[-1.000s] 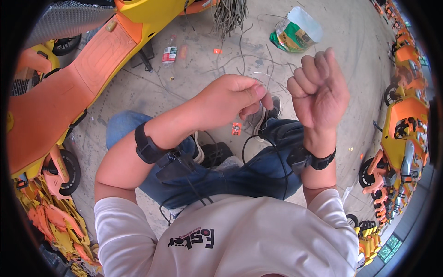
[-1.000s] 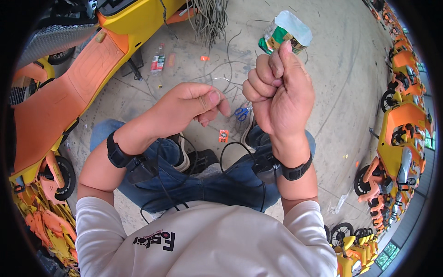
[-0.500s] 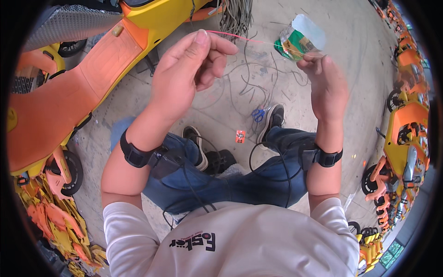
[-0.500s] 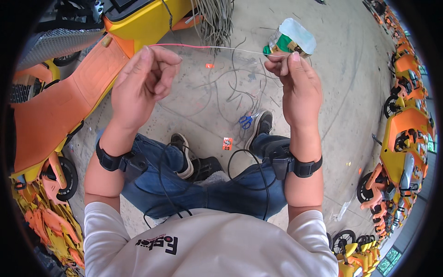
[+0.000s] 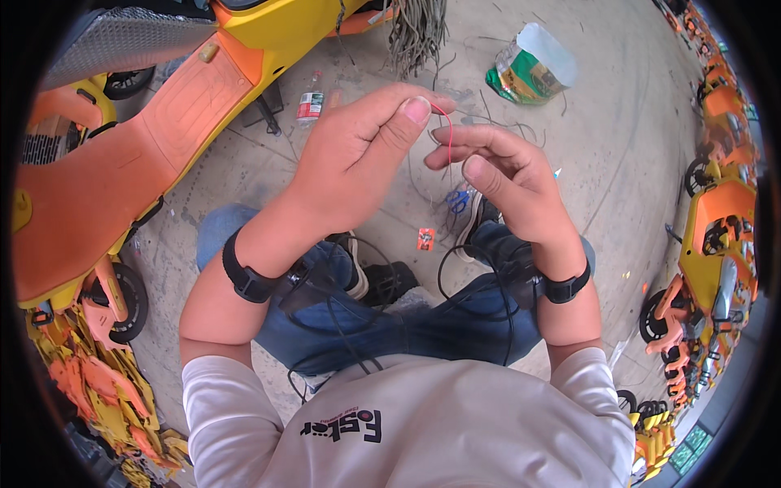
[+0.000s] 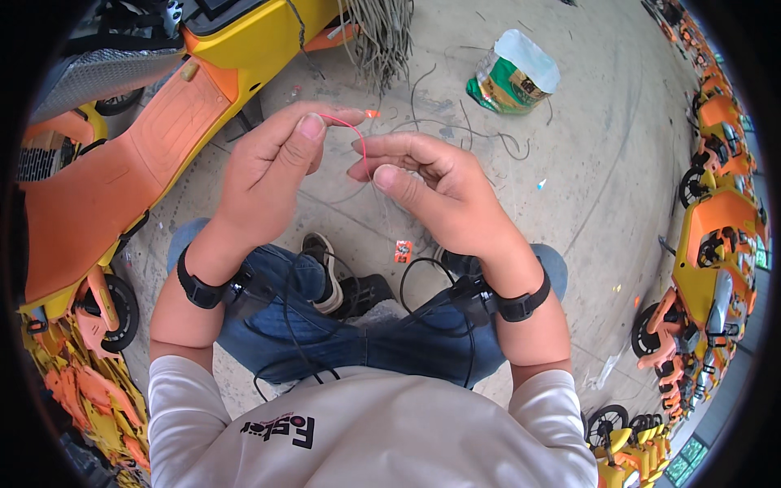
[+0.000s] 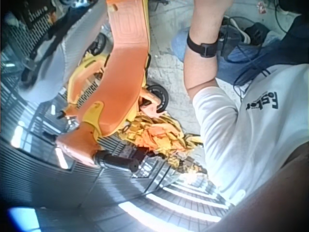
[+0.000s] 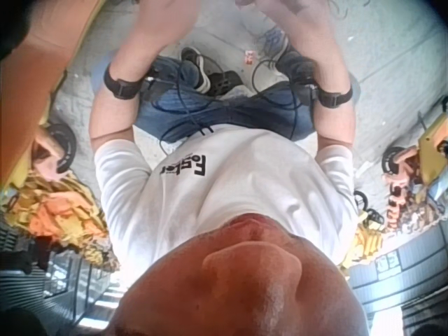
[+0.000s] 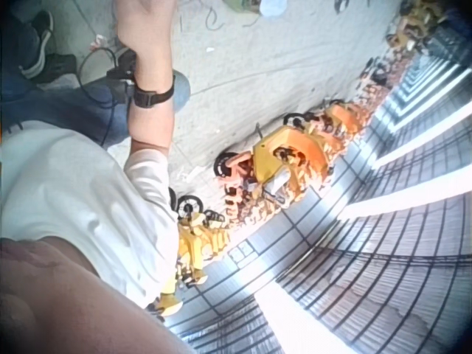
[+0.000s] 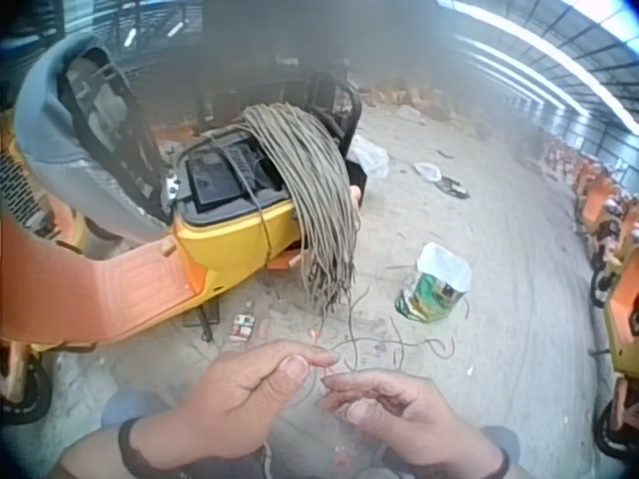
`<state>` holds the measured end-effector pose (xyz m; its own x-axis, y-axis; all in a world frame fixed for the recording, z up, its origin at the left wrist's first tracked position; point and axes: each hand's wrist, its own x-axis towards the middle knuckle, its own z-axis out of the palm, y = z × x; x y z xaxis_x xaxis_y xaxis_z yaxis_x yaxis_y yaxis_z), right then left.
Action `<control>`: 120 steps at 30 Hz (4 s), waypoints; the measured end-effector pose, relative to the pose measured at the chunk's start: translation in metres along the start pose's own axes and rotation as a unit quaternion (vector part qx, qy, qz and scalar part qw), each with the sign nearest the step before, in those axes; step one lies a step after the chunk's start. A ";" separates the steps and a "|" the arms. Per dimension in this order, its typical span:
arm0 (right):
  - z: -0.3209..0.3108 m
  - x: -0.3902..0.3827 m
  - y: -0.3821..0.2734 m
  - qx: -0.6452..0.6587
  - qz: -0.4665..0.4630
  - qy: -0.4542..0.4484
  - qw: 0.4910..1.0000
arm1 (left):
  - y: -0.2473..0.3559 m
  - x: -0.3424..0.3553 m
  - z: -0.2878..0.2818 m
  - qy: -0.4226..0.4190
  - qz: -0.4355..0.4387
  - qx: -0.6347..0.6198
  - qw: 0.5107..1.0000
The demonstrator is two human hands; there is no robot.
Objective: The person twists thin electrical wires together by hand and uses shears to cut a length of wire.
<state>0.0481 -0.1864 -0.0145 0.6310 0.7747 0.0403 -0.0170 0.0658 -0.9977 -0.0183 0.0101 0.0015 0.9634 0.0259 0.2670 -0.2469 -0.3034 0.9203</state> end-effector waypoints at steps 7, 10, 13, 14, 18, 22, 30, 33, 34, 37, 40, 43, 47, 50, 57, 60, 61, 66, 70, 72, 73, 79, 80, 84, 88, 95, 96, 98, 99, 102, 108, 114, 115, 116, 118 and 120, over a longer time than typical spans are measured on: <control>0.009 -0.004 -0.004 0.096 0.087 0.005 0.992 | -0.001 0.006 -0.003 0.014 -0.088 -0.125 0.988; 0.010 -0.008 -0.008 0.065 0.065 0.003 0.996 | -0.002 0.009 -0.008 0.009 -0.133 -0.160 0.978; 0.013 -0.008 -0.007 0.042 0.042 0.010 0.998 | -0.009 0.010 -0.005 -0.005 -0.159 -0.164 0.974; 0.014 -0.008 -0.008 0.044 0.044 0.010 0.998 | -0.014 0.010 -0.002 -0.005 -0.150 -0.145 0.978; 0.015 -0.006 -0.011 0.036 0.060 0.061 0.996 | -0.033 0.015 0.004 0.220 0.099 0.145 0.960; 0.015 -0.005 -0.007 -0.009 0.038 0.118 0.992 | -0.011 0.005 -0.005 0.066 0.188 0.268 0.943; 0.015 -0.003 -0.003 -0.078 0.001 0.180 0.981 | -0.002 0.007 0.000 0.202 0.372 0.271 0.864; 0.015 -0.002 0.002 -0.082 -0.014 0.180 0.980 | -0.009 0.005 0.009 0.016 0.288 0.300 0.909; 0.015 -0.002 0.004 -0.096 -0.040 0.175 0.979 | -0.013 0.005 0.011 0.017 0.286 0.301 0.909; 0.014 -0.004 0.006 -0.163 -0.059 0.173 0.970 | -0.018 0.006 0.016 0.008 0.254 0.304 0.918; 0.010 -0.003 0.005 -0.288 -0.099 0.138 0.942 | -0.017 0.004 0.019 -0.001 0.235 0.339 0.911; 0.008 0.001 0.009 -0.338 -0.166 0.115 0.919 | -0.018 0.003 0.019 -0.021 0.217 0.381 0.898; 0.007 -0.001 0.010 -0.365 -0.161 0.097 0.912 | -0.019 0.001 0.020 -0.046 0.203 0.389 0.897; 0.008 -0.001 0.008 -0.374 -0.170 0.085 0.908 | -0.016 0.000 0.019 -0.057 0.203 0.381 0.900; 0.007 -0.003 0.005 -0.383 -0.174 0.044 0.906 | -0.015 0.001 0.013 -0.053 0.256 0.335 0.905; 0.008 -0.003 0.002 -0.365 -0.180 0.040 0.913 | -0.014 0.004 0.012 -0.045 0.278 0.314 0.907; 0.008 -0.003 0.001 -0.350 -0.174 0.041 0.920 | -0.016 0.005 0.011 -0.044 0.278 0.315 0.906; 0.009 -0.006 -0.002 -0.282 -0.127 0.040 0.950 | -0.020 0.006 0.012 -0.005 0.304 0.240 0.922; 0.008 -0.006 -0.005 -0.242 -0.098 0.030 0.965 | -0.020 0.007 0.013 0.002 0.299 0.224 0.928; 0.007 -0.006 -0.006 -0.226 -0.084 0.029 0.970 | -0.019 0.007 0.012 -0.009 0.287 0.220 0.932; 0.007 -0.006 -0.007 -0.211 -0.071 0.026 0.975 | -0.018 0.007 0.012 -0.009 0.287 0.220 0.932; 0.005 -0.008 -0.009 -0.164 -0.025 0.020 0.986 | -0.017 0.006 0.011 -0.018 0.278 0.210 0.937; 0.004 -0.008 -0.008 -0.164 -0.025 0.021 0.986 | -0.017 0.006 0.010 -0.031 0.269 0.205 0.941; 0.004 -0.008 -0.009 -0.135 -0.010 0.021 0.991 | -0.018 0.005 0.008 -0.060 0.251 0.181 0.949; 0.005 -0.007 -0.003 -0.161 -0.040 0.038 0.985 | -0.016 0.004 0.008 -0.059 0.241 0.202 0.947; 0.004 -0.005 -0.001 -0.237 -0.066 0.033 0.969 | -0.018 0.001 0.011 -0.051 0.264 0.281 0.921; 0.005 -0.006 -0.001 -0.244 -0.067 0.036 0.967 | -0.018 0.001 0.011 -0.047 0.267 0.286 0.919; 0.007 -0.006 -0.002 -0.249 -0.068 0.039 0.965 | -0.018 0.002 0.013 -0.028 0.271 0.288 0.918; 0.009 -0.007 -0.003 -0.229 -0.043 0.052 0.971 | -0.018 0.003 0.014 -0.008 0.275 0.290 0.917; 0.012 -0.005 -0.005 -0.190 -0.021 0.073 0.979 | -0.019 0.006 0.017 0.025 0.274 0.278 0.920; 0.009 -0.010 -0.018 -0.136 0.025 0.072 0.988 | -0.026 0.014 0.000 0.096 0.198 0.300 0.928; 0.002 -0.010 -0.020 -0.020 0.095 0.049 0.994 | -0.017 0.008 -0.003 0.025 0.118 0.150 0.981; 0.002 -0.009 -0.019 -0.012 0.102 0.045 0.994 | -0.014 0.006 -0.001 0.025 0.118 0.150 0.981; 0.002 -0.009 -0.018 -0.003 0.110 0.042 0.993 | -0.013 0.004 0.001 -0.015 0.134 0.149 0.980; 0.004 -0.009 -0.015 -0.003 0.093 0.054 0.994 | -0.013 0.003 0.003 -0.054 0.149 0.148 0.976; 0.004 -0.011 -0.009 -0.063 0.058 0.064 0.994 | -0.017 0.003 0.007 -0.047 0.190 0.174 0.965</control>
<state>0.0382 -0.1924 -0.0061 0.7240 0.6858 -0.0744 -0.0029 -0.1048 -0.9945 -0.0109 0.0090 -0.0149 0.8195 -0.2324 0.5239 -0.5500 -0.5761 0.6047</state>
